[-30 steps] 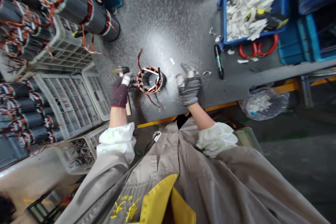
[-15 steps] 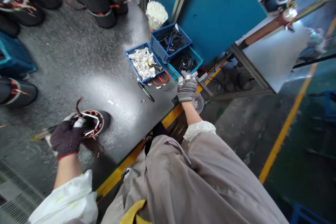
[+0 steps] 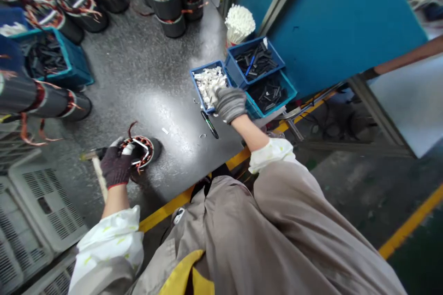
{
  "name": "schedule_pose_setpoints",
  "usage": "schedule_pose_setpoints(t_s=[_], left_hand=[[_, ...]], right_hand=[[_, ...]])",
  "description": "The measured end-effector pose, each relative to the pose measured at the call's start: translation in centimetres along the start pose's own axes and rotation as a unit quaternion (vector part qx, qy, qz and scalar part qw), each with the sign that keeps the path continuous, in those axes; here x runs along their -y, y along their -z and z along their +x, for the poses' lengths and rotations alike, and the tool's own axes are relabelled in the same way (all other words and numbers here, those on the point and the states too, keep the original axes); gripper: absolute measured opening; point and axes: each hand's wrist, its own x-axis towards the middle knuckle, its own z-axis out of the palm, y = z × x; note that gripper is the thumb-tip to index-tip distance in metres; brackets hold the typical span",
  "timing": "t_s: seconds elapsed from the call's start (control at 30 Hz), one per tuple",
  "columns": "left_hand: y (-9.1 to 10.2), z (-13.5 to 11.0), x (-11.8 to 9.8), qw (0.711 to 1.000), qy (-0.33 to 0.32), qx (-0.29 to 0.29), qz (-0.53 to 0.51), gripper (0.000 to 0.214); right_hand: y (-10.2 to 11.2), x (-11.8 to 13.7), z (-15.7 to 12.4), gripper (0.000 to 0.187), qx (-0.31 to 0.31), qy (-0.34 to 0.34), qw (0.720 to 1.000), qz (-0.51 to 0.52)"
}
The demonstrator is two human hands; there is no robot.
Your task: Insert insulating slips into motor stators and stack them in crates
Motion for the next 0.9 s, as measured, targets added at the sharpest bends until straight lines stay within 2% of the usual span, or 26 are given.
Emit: schedule_pose_setpoints(t_s=[0.07,0.1,0.13,0.2,0.27,0.3,0.37,0.43,0.5,0.57,0.67,0.73,0.77,0.83,0.9], left_hand=[[0.1,-0.3,-0.5,1.0,0.013,0.006,-0.009,0.063],[0.2,-0.4,-0.7,1.0,0.021,0.009,-0.012,0.062],[0.2,-0.5,-0.9,0.999,0.027,0.011,-0.014,0.061],[0.2,-0.6,-1.2,0.999,0.036,0.012,-0.021,0.059],[0.1,-0.7,-1.4,0.999,0.04,0.013,-0.03,0.059],[0.1,-0.7,-1.5,0.998,0.042,0.014,-0.034,0.059],[0.1,-0.6,-1.6,0.998,0.048,0.017,-0.037,0.059],[0.2,-0.7,-1.7,0.998,0.051,0.02,-0.035,0.06],[0.3,-0.8,-1.8,0.998,0.048,0.021,-0.033,0.06],[0.4,-0.9,-1.9,0.998,0.041,0.022,-0.034,0.057],[0.1,-0.7,-1.8,0.998,0.034,0.019,-0.043,0.055],[-0.3,-0.4,-1.8,0.998,0.033,0.021,-0.053,0.054],[-0.4,-0.2,-1.7,0.997,0.033,0.024,-0.061,0.054],[-0.3,-0.5,-1.7,0.996,0.033,0.02,-0.085,0.055],[0.2,-2.2,-2.1,0.993,0.034,-0.02,-0.112,0.057]], right_hand=[[-2.3,1.5,-2.9,0.039,0.07,0.012,0.997,-0.003],[-3.1,1.7,-4.0,0.039,0.083,0.008,0.997,-0.003],[-3.7,1.4,-4.8,0.04,0.078,-0.002,0.997,-0.001],[-4.0,0.1,-4.9,0.045,0.021,-0.028,0.999,0.008],[-3.7,-1.7,-3.1,0.05,-0.038,-0.049,0.998,0.008],[-3.5,-2.5,-1.7,0.052,-0.048,-0.055,0.997,0.002],[-3.3,-3.2,1.1,0.051,-0.026,-0.063,0.997,-0.022],[-2.8,-3.0,3.4,0.04,0.011,-0.048,0.998,-0.049],[-1.7,-2.4,4.4,0.036,0.024,-0.018,0.997,-0.074],[0.3,-2.5,4.3,0.038,0.018,0.003,0.995,-0.102],[4.0,-5.5,2.1,0.046,0.032,0.001,0.993,-0.118],[5.6,-9.0,-0.4,0.046,0.037,-0.013,0.997,-0.063],[5.8,-10.9,-1.8,0.042,0.018,-0.017,1.0,-0.002],[4.6,-13.5,-4.9,0.04,-0.049,0.018,0.983,0.179],[1.8,-13.6,-8.4,0.054,-0.05,0.048,0.962,0.263]])
